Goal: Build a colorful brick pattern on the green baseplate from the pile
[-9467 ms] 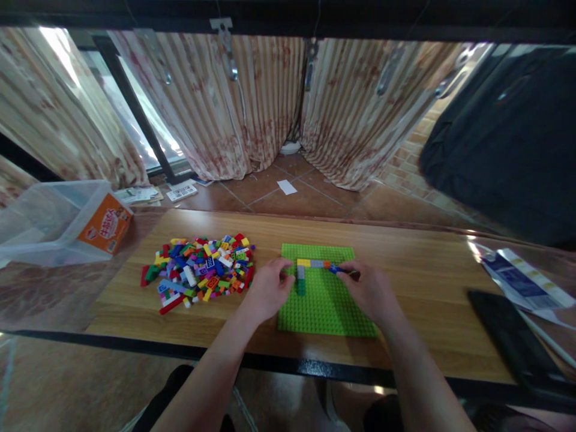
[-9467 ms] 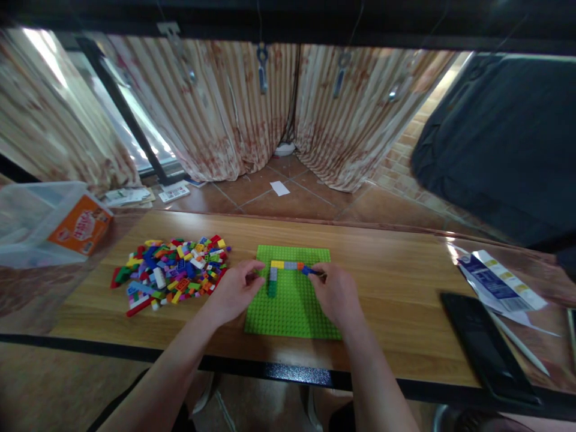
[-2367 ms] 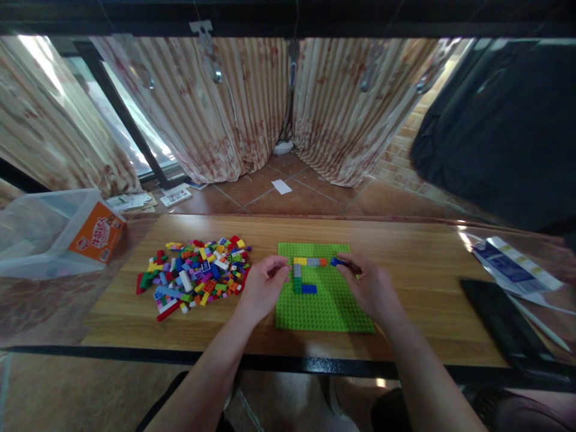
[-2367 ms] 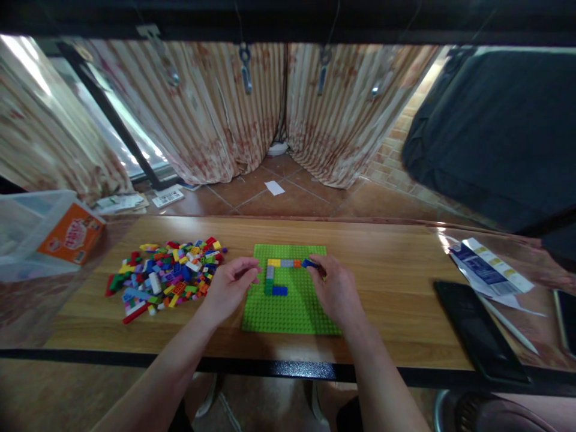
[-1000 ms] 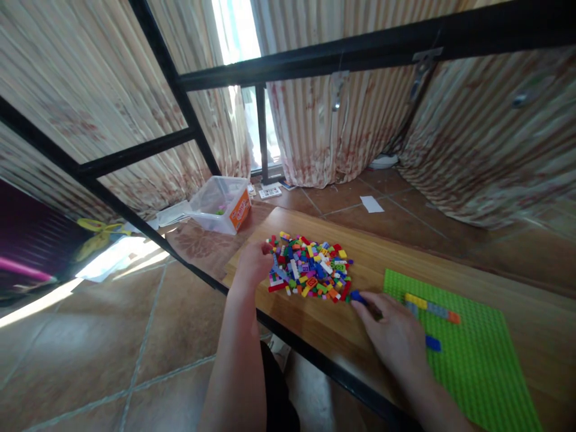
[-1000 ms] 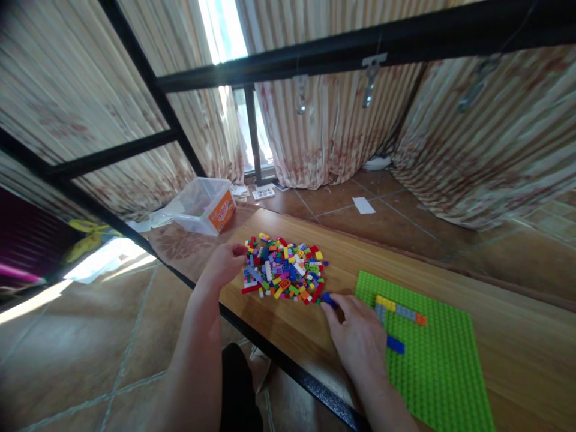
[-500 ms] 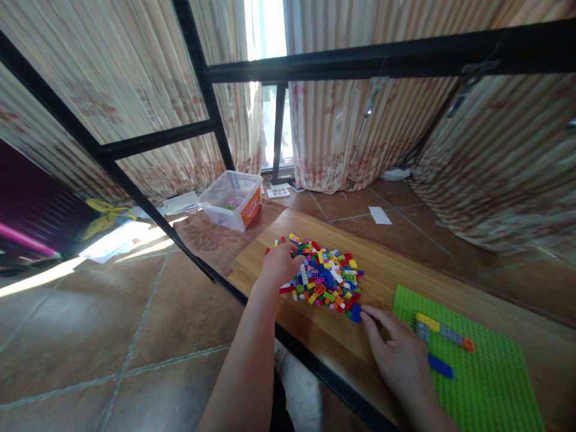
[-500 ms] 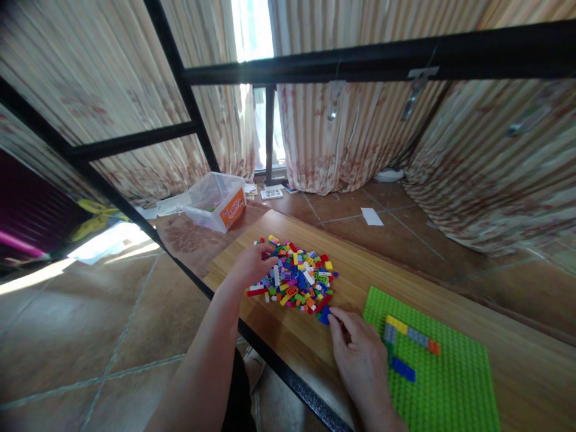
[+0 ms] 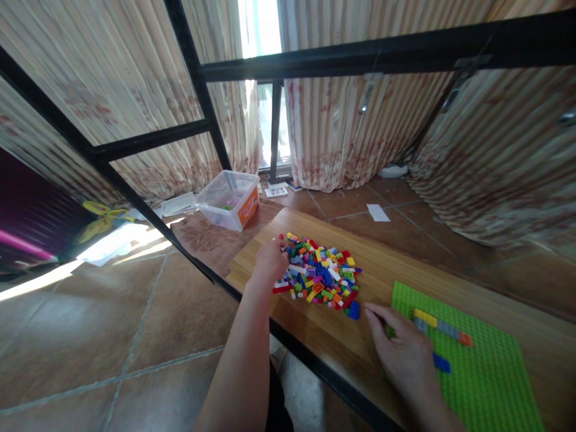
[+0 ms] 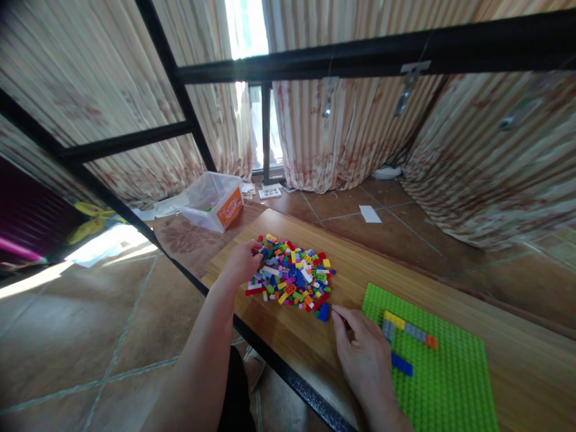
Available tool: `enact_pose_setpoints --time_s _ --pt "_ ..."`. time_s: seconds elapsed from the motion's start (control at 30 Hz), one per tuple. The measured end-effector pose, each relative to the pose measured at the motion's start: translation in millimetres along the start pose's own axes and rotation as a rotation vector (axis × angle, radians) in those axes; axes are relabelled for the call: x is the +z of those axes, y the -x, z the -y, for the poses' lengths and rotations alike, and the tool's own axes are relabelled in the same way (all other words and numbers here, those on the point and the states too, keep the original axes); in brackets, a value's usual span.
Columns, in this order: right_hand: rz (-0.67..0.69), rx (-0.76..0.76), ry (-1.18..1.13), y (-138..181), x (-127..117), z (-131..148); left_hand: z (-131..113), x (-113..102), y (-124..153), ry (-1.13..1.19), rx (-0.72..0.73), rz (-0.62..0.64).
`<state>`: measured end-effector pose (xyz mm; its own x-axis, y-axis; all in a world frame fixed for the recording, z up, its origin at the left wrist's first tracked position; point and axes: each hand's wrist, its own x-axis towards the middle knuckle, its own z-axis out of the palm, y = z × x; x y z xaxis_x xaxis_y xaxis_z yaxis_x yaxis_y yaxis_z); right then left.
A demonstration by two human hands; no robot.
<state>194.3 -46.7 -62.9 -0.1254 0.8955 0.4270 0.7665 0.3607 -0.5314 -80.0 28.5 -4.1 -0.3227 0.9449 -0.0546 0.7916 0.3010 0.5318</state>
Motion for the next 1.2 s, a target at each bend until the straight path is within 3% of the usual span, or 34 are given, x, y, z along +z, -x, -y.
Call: enact_pose_setpoints --time_s 0.27,0.5,0.67,0.83,1.2 --pt "-0.025 0.002 -0.023 0.1 -3.4 0.7 -11.6 6.3 -4.1 0.0 0.115 -0.066" --pt "-0.014 0.019 -0.086 -0.1 -3.4 1.0 -34.0 18.6 -7.2 -0.102 0.231 0.013" --pt "-0.004 0.016 -0.074 -0.5 -6.5 0.6 -22.8 19.5 -11.6 -0.107 0.195 0.049" --pt "0.003 0.01 -0.055 1.3 -9.3 -2.3 -8.7 15.3 -15.2 -0.107 0.129 0.009" --pt "0.013 0.017 -0.074 0.3 -8.4 -4.0 -19.8 20.5 -16.0 -0.143 0.144 -0.038"
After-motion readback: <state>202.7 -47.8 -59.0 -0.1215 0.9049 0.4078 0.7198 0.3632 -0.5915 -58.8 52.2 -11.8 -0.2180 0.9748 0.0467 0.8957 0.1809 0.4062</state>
